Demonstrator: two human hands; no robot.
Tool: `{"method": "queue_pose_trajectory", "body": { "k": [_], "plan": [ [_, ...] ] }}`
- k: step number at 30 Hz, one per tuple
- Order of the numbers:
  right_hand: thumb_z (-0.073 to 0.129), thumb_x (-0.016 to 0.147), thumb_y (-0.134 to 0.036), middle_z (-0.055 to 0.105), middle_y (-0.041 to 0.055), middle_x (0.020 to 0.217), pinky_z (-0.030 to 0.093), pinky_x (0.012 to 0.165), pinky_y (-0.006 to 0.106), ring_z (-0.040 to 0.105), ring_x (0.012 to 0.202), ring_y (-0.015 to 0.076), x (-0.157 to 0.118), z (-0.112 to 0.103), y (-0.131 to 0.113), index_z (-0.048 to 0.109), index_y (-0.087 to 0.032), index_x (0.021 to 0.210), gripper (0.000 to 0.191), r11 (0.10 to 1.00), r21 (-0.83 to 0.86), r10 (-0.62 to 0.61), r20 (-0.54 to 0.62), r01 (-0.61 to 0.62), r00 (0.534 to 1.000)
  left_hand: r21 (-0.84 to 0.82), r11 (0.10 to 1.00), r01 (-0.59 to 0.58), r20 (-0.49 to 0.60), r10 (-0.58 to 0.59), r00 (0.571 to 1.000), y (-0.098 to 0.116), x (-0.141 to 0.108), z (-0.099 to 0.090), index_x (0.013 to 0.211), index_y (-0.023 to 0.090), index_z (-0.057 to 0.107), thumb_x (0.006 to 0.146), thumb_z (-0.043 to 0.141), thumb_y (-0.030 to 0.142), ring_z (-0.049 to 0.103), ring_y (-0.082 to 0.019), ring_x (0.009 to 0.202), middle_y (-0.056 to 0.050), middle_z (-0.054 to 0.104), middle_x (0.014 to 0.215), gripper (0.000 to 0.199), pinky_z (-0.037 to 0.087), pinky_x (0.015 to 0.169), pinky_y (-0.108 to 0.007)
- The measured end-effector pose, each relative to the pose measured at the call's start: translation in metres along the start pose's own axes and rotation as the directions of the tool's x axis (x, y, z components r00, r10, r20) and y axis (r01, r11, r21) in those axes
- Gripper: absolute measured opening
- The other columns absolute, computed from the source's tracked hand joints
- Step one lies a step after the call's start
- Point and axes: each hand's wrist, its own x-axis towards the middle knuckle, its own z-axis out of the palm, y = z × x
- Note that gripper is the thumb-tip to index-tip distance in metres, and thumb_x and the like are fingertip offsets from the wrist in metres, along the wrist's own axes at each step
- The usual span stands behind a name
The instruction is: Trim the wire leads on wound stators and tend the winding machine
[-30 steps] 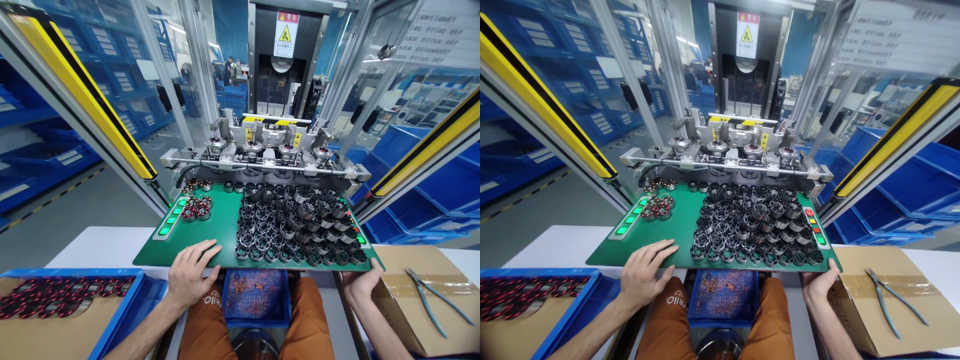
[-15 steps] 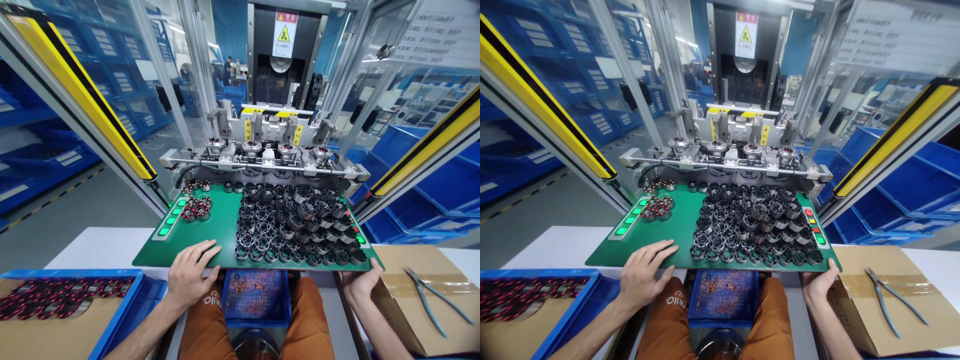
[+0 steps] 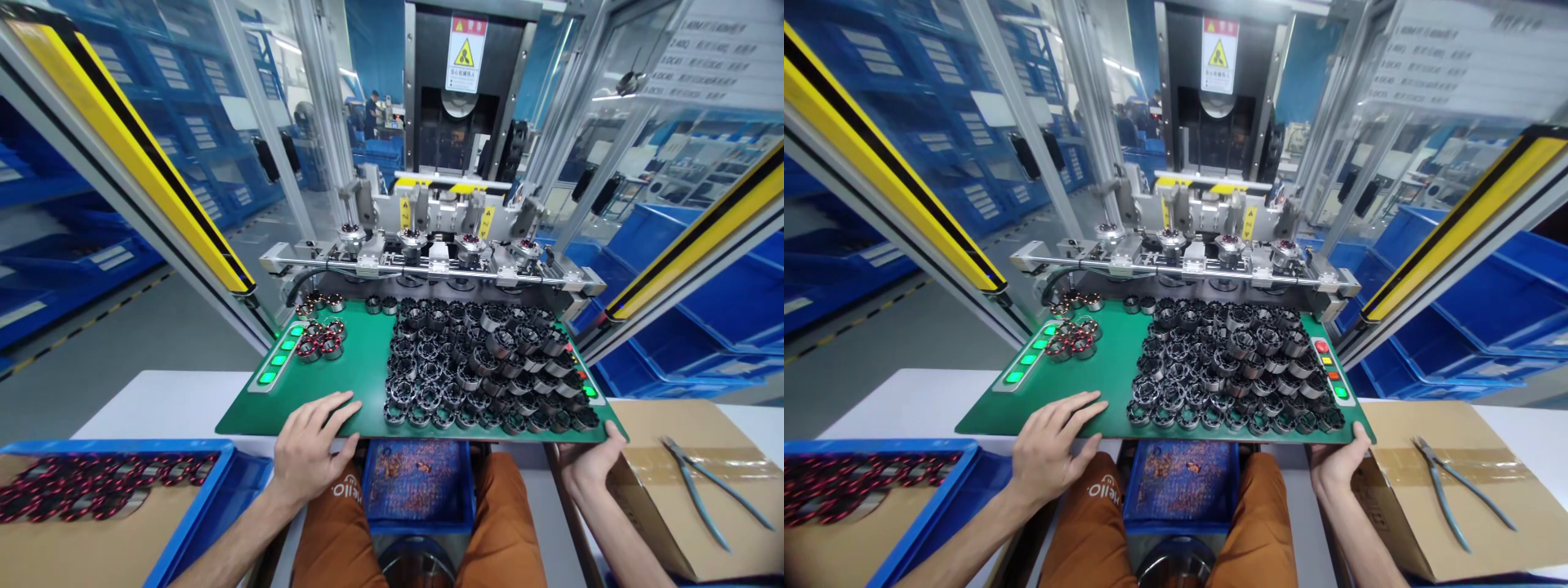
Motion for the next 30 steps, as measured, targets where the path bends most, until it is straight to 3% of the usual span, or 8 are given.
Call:
{"method": "queue_pose_trajectory", "body": {
  "k": [9, 15, 27, 30],
  "plan": [
    [0.063, 0.083, -0.055, 0.080, 0.0034, 0.128, 0.056, 0.065, 0.029, 0.069, 0.094, 0.0198, 0.0003, -0.0006, 0.0005, 0.076, -0.024, 0.132, 0.059, 1.000, -0.008, -0.005, 0.004, 0.005, 1.000, 0.008, 1.000, -0.013, 0.004, 0.013, 1.000, 0.0005, 0.0009, -0.0007, 0.135, 0.021, 0.071, 0.117, 0.053, 0.039, 0.072, -0.029, 0.120, -0.010, 0.080, 0.133, 0.031, 0.051, 0.099, -0.043],
    [0.065, 0.080, -0.057, 0.081, 0.0042, 0.122, 0.050, 0.058, 0.027, 0.065, 0.082, 0.0179, 0.0024, -0.0031, 0.0021, 0.076, -0.023, 0.131, 0.063, 1.000, -0.017, -0.008, 0.011, 0.008, 1.000, 0.005, 1.000, -0.007, 0.000, 0.007, 1.000, 0.0006, 0.0009, -0.0007, 0.135, 0.022, 0.070, 0.117, 0.053, 0.039, 0.073, -0.029, 0.121, -0.010, 0.080, 0.134, 0.031, 0.051, 0.100, -0.043],
    [0.064, 0.083, -0.058, 0.081, 0.0041, 0.124, 0.054, 0.062, 0.027, 0.068, 0.087, 0.0184, 0.0037, -0.0044, 0.0032, 0.078, -0.022, 0.129, 0.060, 1.000, -0.006, -0.014, 0.031, 0.015, 0.999, 0.010, 1.000, -0.021, 0.005, 0.021, 1.000, 0.0003, 0.0008, -0.0004, 0.135, 0.021, 0.070, 0.118, 0.052, 0.039, 0.071, -0.030, 0.121, -0.011, 0.079, 0.133, 0.032, 0.051, 0.099, -0.044],
    [0.066, 0.081, -0.059, 0.081, 0.0036, 0.118, 0.052, 0.058, 0.027, 0.062, 0.077, 0.0164, 0.0059, -0.0066, 0.0049, 0.078, -0.021, 0.127, 0.061, 1.000, -0.011, -0.008, 0.029, 0.008, 1.000, 0.009, 1.000, -0.017, 0.003, 0.017, 1.000, 0.0003, 0.0007, -0.0003, 0.135, 0.021, 0.070, 0.117, 0.052, 0.039, 0.072, -0.030, 0.121, -0.011, 0.079, 0.133, 0.031, 0.051, 0.100, -0.044]
  ]
}}
